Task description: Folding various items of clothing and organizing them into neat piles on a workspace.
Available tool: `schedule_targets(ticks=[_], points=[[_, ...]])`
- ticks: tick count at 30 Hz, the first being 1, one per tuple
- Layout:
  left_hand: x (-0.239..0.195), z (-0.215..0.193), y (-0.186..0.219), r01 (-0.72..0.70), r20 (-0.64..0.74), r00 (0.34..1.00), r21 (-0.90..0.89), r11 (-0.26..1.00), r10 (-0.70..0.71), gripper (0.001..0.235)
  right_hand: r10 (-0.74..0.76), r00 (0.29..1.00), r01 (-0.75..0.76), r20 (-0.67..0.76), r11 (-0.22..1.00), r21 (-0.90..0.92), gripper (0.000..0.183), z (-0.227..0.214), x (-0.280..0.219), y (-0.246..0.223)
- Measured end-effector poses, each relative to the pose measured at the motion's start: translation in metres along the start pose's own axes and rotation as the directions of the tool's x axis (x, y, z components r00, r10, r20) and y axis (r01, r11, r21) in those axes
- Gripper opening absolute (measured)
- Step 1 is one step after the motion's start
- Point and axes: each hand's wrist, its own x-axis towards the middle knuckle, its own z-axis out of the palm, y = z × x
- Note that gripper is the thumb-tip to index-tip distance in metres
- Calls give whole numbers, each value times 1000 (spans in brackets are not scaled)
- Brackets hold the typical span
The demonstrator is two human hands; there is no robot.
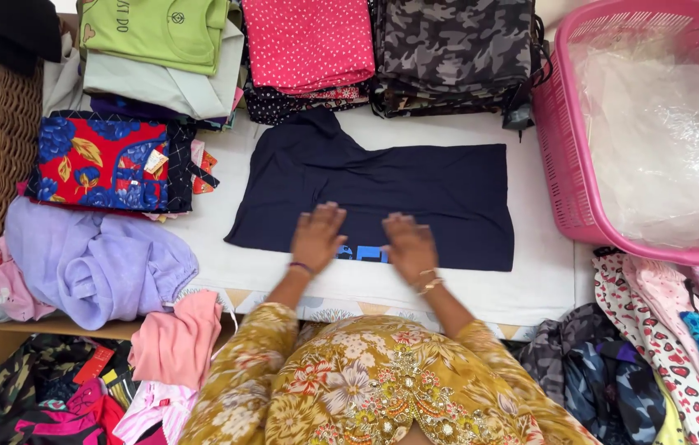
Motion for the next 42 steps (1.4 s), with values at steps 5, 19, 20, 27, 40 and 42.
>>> schedule_targets(ticks=[5,19,20,27,40,42], points=[[-33,-15,-116,229,-234,952,109,967,-199,69,365,900,-369,-236,929,30,69,3,-40,137],[214,92,-260,679,-37,533,-577,454,-845,39,220,936,-218,-274,975,37,57,-59,126,187],[218,74,-240,678,-36,536,-577,455,-843,39,223,935,-222,-274,974,36,57,-54,130,190],[209,1,-178,612,-1,757,-347,711,-653,37,313,941,-318,-130,948,-19,26,-63,123,196],[72,-123,-158,33,-141,902,-919,392,-408,23,241,763,-237,-600,968,87,12,-102,13,181],[31,-96,-162,34,-151,909,-902,431,-389,26,245,775,-239,-583,967,87,12,-89,-11,172]])
